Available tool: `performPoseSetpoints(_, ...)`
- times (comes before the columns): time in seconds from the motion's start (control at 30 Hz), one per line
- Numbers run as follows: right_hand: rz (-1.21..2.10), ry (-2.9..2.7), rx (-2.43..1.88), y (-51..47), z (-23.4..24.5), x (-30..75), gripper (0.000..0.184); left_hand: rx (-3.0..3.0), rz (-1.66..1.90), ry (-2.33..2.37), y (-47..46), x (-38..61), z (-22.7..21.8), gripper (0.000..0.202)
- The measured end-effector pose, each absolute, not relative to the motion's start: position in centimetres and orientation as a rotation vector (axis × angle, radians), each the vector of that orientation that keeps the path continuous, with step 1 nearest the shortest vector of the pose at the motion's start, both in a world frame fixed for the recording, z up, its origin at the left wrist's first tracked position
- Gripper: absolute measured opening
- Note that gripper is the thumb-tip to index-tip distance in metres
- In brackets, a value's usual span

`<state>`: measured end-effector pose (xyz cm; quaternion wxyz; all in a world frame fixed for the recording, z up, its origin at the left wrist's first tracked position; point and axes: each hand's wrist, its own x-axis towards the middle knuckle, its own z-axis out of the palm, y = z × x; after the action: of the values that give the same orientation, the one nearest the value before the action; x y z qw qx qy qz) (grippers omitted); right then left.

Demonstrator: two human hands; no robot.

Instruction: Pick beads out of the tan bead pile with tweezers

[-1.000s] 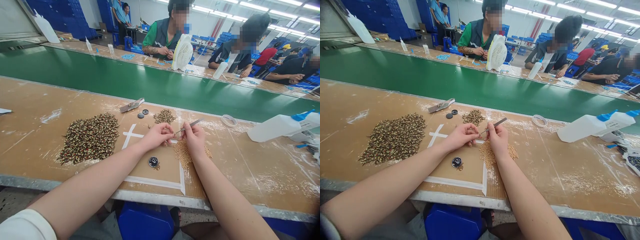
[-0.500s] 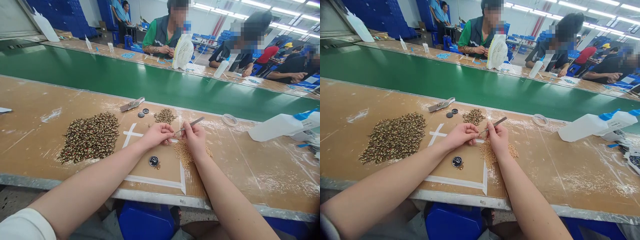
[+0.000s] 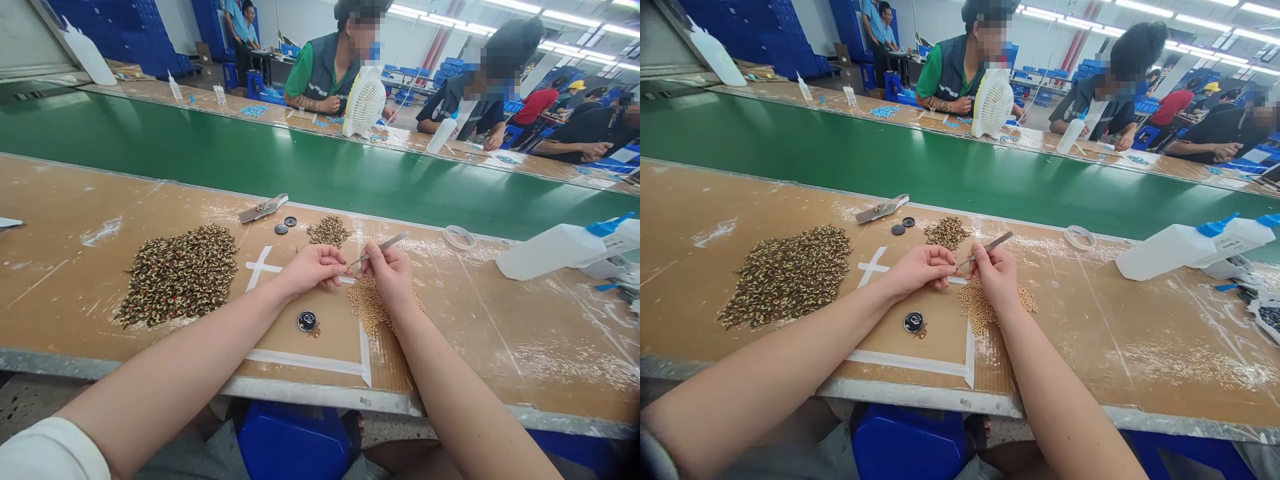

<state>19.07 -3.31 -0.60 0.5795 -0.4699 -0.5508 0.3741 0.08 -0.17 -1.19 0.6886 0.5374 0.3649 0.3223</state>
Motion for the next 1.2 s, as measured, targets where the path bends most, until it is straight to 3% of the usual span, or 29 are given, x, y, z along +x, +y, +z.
performPoseSetpoints(0.53, 0.89, -1.137, -1.123, -2.7, -1.1, 19.8, 0.037, 1.426, 0.661, 0.935, -0.3, 0.0, -0.9, 0.017)
performPoseSetpoints(0.83, 0.501, -1.675, -1.45, -2.9, -0.8, 20.9, 0.042, 2.07, 0.674, 1.362, 0.8, -2.2, -1.1, 0.01)
performPoseSetpoints(1.2, 0.407, -1.847, -1.47, -2.8, -1.2, 21.0, 0.044, 2.041, 0.857, 1.392, 0.2, -2.1, 0.0, 0.017)
